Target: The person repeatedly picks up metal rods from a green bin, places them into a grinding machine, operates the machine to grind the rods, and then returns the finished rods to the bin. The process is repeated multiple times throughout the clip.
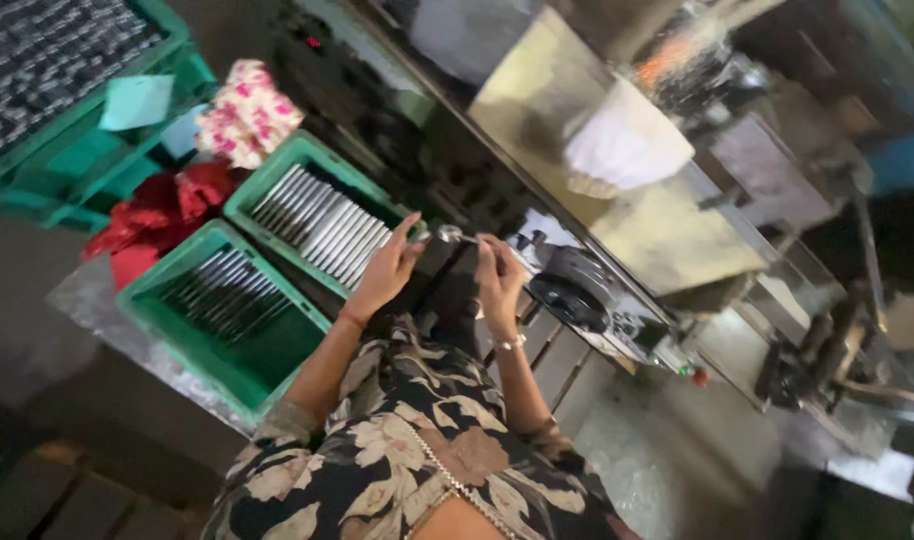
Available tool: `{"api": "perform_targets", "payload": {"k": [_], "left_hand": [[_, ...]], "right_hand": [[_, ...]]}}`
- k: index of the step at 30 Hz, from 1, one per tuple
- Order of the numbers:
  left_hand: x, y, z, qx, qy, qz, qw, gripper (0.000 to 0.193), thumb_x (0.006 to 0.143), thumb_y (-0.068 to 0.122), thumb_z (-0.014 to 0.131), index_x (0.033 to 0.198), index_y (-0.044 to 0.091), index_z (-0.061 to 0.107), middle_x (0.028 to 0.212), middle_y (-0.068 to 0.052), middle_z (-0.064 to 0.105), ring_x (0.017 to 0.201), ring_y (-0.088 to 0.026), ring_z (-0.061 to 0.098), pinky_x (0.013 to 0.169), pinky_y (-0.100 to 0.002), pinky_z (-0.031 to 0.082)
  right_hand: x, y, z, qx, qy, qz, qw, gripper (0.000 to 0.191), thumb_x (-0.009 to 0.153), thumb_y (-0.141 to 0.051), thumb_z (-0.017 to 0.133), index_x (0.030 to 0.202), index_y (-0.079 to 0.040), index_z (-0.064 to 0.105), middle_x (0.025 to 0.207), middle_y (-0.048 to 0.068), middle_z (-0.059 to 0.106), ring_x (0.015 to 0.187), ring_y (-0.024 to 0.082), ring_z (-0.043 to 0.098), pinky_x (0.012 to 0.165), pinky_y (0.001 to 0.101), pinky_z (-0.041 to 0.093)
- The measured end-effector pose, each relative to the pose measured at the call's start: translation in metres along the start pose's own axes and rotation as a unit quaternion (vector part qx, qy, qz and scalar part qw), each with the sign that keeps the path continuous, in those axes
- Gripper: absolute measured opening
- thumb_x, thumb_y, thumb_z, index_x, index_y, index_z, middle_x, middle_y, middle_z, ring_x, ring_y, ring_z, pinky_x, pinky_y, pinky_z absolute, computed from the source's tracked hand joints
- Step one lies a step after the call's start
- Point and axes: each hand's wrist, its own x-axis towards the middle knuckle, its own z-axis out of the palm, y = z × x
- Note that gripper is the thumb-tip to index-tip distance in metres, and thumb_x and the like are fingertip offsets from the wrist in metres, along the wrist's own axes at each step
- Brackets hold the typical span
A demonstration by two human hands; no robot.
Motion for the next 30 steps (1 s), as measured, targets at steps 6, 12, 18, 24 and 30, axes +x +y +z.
{"api": "perform_targets", "payload": {"k": [6,12,18,24,30], "left_hand": [[0.034,0.09,0.027,-0.452,-0.094,-0.147,0.875,0.046,0.106,0.027,0.053,0.151,0.025,0.042,0.069,0.005,0.045,0.05,-0.002,0.036,0.042,-0.019,0.03],[0.037,0.122,0.04,-0.448,-0.144,-0.15,0.869,0.043,0.105,0.028,0.057,0.146,0.027,0.045,0.071,0.005,0.046,0.053,-0.001,0.041,0.044,-0.019,0.031],[0.036,0.118,0.065,-0.344,-0.08,-0.034,0.935,0.04,0.106,0.028,0.069,0.139,0.014,0.05,0.079,0.004,0.054,0.062,-0.002,0.045,0.05,-0.021,0.032],[0.042,0.117,0.035,0.018,-0.185,0.341,0.922,0.051,0.085,0.03,0.084,0.122,0.005,0.058,0.092,-0.008,0.075,0.058,-0.019,0.064,0.055,-0.029,0.05],[0.05,0.153,0.036,-0.111,-0.084,0.286,0.948,0.028,0.1,0.025,0.079,0.113,0.009,0.061,0.087,-0.006,0.066,0.066,-0.01,0.063,0.058,-0.027,0.049]], "right_hand": [[0.001,-0.024,-0.002,0.045,0.059,-0.054,0.996,0.021,0.105,-0.019,0.063,0.115,-0.003,0.071,0.07,-0.011,0.047,0.059,0.001,0.039,0.051,0.021,0.028],[-0.01,-0.026,-0.041,-0.146,0.107,-0.184,0.966,0.016,0.105,-0.017,0.066,0.115,-0.005,0.072,0.069,-0.01,0.048,0.059,0.002,0.04,0.053,0.0215,0.031],[-0.028,-0.012,-0.049,0.011,0.123,-0.093,0.988,0.02,0.107,-0.026,0.061,0.115,-0.01,0.071,0.068,-0.01,0.045,0.057,0.003,0.035,0.05,0.0227,0.028],[-0.017,-0.002,-0.09,0.375,-0.12,0.393,0.831,0.036,0.103,-0.047,0.056,0.087,-0.016,0.064,0.05,-0.011,0.027,0.038,0.006,0.024,0.037,0.0245,0.021],[-0.016,-0.013,-0.088,0.32,-0.061,0.272,0.905,0.044,0.105,-0.051,0.051,0.082,-0.014,0.055,0.059,-0.007,0.037,0.046,0.007,0.033,0.043,0.026,0.026]]}}
